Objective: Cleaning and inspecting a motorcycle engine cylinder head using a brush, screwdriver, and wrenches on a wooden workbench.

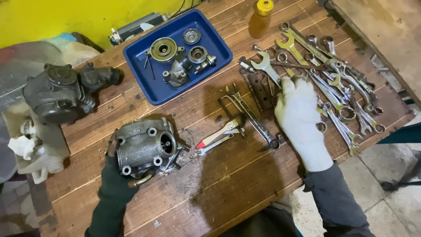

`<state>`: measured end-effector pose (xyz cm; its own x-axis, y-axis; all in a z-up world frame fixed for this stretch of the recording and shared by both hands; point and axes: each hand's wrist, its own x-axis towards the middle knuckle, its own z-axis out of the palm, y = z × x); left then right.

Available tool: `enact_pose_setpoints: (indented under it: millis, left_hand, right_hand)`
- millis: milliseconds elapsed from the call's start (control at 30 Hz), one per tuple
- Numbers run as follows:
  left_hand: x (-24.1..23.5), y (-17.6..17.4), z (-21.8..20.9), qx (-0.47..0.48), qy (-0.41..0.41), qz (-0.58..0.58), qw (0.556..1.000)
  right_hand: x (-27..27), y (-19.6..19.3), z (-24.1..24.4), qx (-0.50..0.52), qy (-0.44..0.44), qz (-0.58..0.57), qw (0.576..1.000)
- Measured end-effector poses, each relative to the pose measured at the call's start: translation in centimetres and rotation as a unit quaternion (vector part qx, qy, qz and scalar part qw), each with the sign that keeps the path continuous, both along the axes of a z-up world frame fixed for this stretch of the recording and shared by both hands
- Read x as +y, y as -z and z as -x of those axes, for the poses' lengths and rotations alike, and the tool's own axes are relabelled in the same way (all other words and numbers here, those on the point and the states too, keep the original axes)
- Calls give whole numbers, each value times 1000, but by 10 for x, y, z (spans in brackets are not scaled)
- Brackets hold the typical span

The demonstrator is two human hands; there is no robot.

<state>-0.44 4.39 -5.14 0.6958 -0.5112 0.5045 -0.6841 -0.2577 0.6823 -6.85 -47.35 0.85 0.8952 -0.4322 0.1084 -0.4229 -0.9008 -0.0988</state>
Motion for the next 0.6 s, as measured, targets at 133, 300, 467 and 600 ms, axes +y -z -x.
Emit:
enact_pose_setpoints:
  millis: [133,300,467,600]
  left_hand:
    - [-7,6,7,158,-25,105,982]
    - [-16,-13,4,328,-53,234,914]
    - [-31,-42,3,288,-45,172,941]
    - [-33,-57,4,274,-44,100,955]
  right_hand:
    - [22,-13,9,-121,-89,86,985]
    - [92,-17,10,-55,-460,-21,886]
    - [110,15,-5,-158,-505,-2,849]
    - [95,57,-22,-181,-430,77,881]
